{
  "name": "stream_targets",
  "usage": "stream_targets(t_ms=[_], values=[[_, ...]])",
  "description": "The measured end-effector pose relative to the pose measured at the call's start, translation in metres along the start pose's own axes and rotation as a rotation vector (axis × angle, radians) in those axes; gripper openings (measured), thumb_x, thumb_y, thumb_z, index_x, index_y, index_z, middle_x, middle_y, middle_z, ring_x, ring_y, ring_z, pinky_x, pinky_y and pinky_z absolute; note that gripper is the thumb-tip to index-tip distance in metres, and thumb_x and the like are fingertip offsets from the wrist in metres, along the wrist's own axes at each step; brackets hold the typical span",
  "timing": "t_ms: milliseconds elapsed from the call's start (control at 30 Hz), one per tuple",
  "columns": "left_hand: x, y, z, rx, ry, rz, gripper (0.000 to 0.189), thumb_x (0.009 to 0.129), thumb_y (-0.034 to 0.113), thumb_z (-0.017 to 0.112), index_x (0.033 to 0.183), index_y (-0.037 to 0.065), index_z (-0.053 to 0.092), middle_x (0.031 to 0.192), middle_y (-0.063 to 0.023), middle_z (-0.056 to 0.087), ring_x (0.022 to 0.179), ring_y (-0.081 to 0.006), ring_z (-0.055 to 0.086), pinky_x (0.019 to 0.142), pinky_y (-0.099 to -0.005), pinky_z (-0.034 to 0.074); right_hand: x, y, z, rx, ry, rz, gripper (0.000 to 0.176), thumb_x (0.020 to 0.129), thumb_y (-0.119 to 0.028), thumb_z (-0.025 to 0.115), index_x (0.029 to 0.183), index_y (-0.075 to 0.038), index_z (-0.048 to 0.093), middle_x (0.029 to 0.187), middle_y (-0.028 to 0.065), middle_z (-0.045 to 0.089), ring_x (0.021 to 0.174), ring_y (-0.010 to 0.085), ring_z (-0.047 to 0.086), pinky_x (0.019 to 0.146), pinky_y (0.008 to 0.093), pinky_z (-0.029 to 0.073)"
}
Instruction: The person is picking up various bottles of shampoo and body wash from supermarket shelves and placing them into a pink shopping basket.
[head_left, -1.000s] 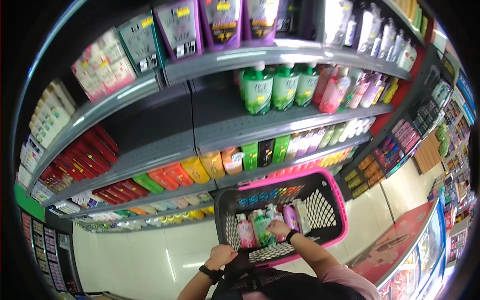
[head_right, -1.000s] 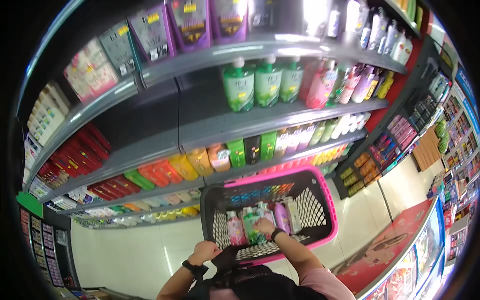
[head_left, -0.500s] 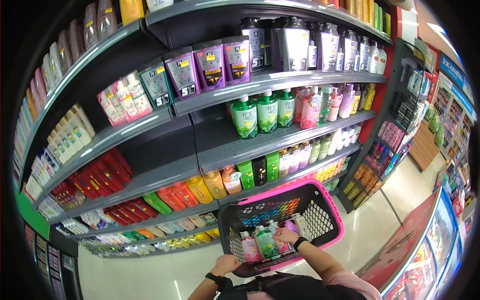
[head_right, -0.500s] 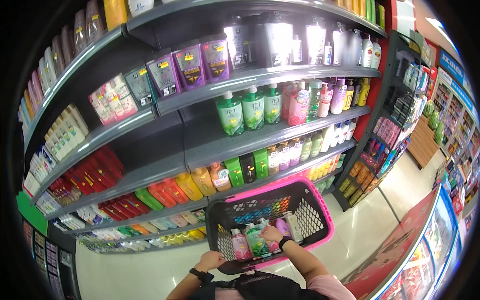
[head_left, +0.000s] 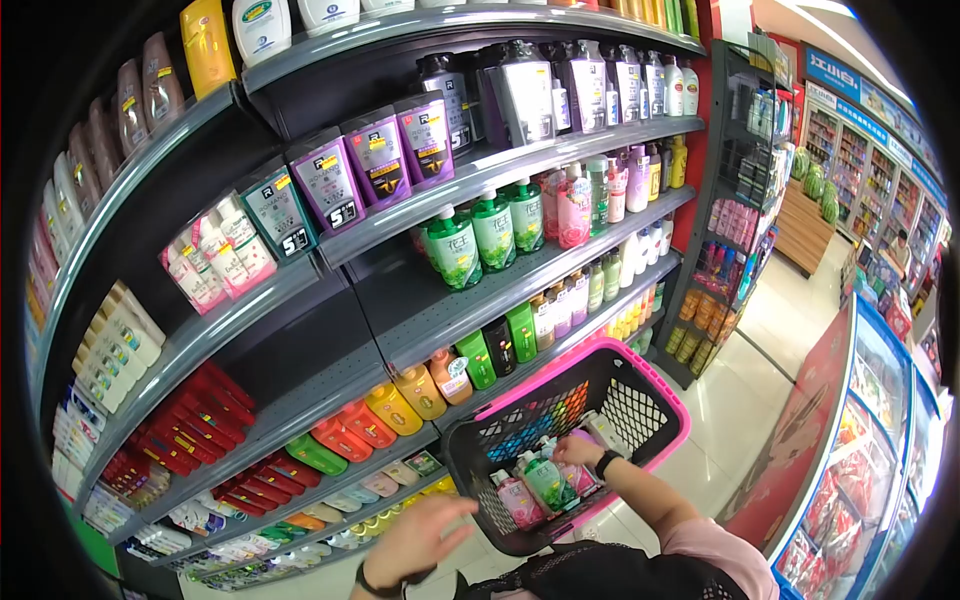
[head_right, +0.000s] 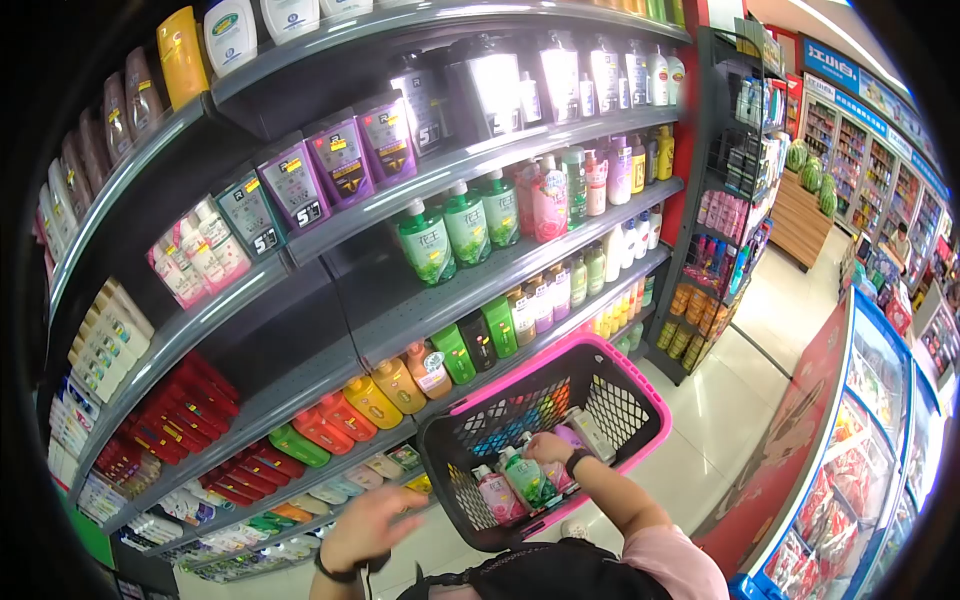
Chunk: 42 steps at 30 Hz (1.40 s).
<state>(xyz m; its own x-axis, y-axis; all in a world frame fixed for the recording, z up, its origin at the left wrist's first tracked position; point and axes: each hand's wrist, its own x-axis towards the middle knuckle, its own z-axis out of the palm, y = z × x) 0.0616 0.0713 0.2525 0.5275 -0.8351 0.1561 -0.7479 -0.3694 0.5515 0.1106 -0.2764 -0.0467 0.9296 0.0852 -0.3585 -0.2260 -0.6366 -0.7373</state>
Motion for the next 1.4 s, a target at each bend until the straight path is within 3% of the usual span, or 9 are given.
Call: stream_targets(t_ms=[200,300,400,600,733,1033,1167,1300,1400], values=[[0.150,-0.060,-0.041,-0.140,0.285,0.001,0.052,0.076,0.017,0.072,0.119,0.002,0.048,0.111,-0.0140,0.058,0.103,-0.0239,0.056,0.089,-0.0347,0.045,0.056,-0.074,-0.109,0.053,0.262,-0.240,0.045,0.075,-0.032,0.068,0.103,0.002,0.060,0.085,0.0178,0.066,0.081,0.0259,0.064,0.073,0.0338,0.050],[0.229,-0.126,-0.039,-0.312,0.294,-0.176,0.069,0.072,0.022,0.076,0.126,0.000,0.039,0.122,-0.0194,0.050,0.108,-0.0290,0.053,0.090,-0.0374,0.045,0.056,-0.135,-0.180,-0.088,0.423,-0.172,0.055,0.073,-0.033,0.070,0.111,0.004,0.056,0.098,0.0229,0.063,0.096,0.0328,0.061,0.085,0.0375,0.048],[0.288,-0.171,-0.032,-0.317,0.400,-0.362,0.077,0.067,0.026,0.080,0.126,-0.003,0.038,0.121,-0.0216,0.051,0.109,-0.0308,0.053,0.090,-0.0375,0.044,0.092,-0.162,-0.234,-0.028,0.644,-0.399,0.069,0.070,-0.036,0.073,0.121,0.004,0.047,0.115,0.0241,0.055,0.109,0.0349,0.053,0.093,0.0390,0.043],[0.368,-0.226,-0.016,-0.009,0.942,-0.582,0.086,0.058,0.021,0.082,0.126,-0.008,0.037,0.116,-0.0239,0.055,0.105,-0.0271,0.057,0.090,-0.0340,0.044,0.149,-0.213,-0.295,-0.182,0.916,-0.578,0.087,0.066,-0.037,0.076,0.130,0.005,0.034,0.131,0.0226,0.042,0.116,0.0403,0.043,0.098,0.0424,0.038],[0.386,-0.246,-0.016,-0.225,1.042,-0.516,0.088,0.055,0.022,0.084,0.124,-0.005,0.037,0.115,-0.0224,0.054,0.105,-0.0326,0.055,0.090,-0.0369,0.044,0.176,-0.237,-0.311,-0.289,1.045,-0.591,0.094,0.063,-0.037,0.077,0.132,0.005,0.031,0.136,0.0188,0.038,0.119,0.0367,0.040,0.100,0.0419,0.035],[0.401,-0.272,-0.021,-0.346,1.082,-0.440,0.081,0.051,0.014,0.087,0.118,0.002,0.043,0.114,-0.0157,0.055,0.103,-0.0273,0.056,0.090,-0.0372,0.045,0.181,-0.280,-0.318,-0.385,0.984,-0.323,0.097,0.053,-0.046,0.082,0.125,0.003,0.038,0.120,0.0160,0.046,0.113,0.0320,0.042,0.096,0.0417,0.036],[0.397,-0.250,-0.022,-0.470,1.026,-0.446,0.078,0.059,0.005,0.082,0.123,0.004,0.038,0.112,-0.0108,0.056,0.103,-0.0215,0.055,0.088,-0.0340,0.045,0.182,-0.284,-0.319,-0.439,0.977,-0.259,0.098,0.052,-0.049,0.081,0.125,0.002,0.040,0.119,0.0182,0.044,0.113,0.0329,0.040,0.096,0.0423,0.035],[0.391,-0.236,-0.015,-0.543,1.085,-0.378,0.078,0.058,0.003,0.082,0.122,0.003,0.038,0.111,-0.0108,0.056,0.103,-0.0209,0.055,0.088,-0.0340,0.046,0.179,-0.271,-0.308,-0.254,1.089,-0.413,0.082,0.052,-0.037,0.083,0.118,-0.005,0.046,0.115,0.0173,0.043,0.112,0.0330,0.040,0.094,0.0423,0.036],[0.380,-0.224,-0.006,-0.523,1.134,-0.274,0.079,0.052,0.007,0.086,0.117,0.002,0.040,0.108,-0.0117,0.058,0.098,-0.0207,0.056,0.086,-0.0335,0.046,0.174,-0.260,-0.297,-0.125,1.100,-0.543,0.088,0.051,-0.031,0.085,0.121,-0.001,0.041,0.115,0.0236,0.043,0.104,0.0398,0.046,0.090,0.0451,0.041]])
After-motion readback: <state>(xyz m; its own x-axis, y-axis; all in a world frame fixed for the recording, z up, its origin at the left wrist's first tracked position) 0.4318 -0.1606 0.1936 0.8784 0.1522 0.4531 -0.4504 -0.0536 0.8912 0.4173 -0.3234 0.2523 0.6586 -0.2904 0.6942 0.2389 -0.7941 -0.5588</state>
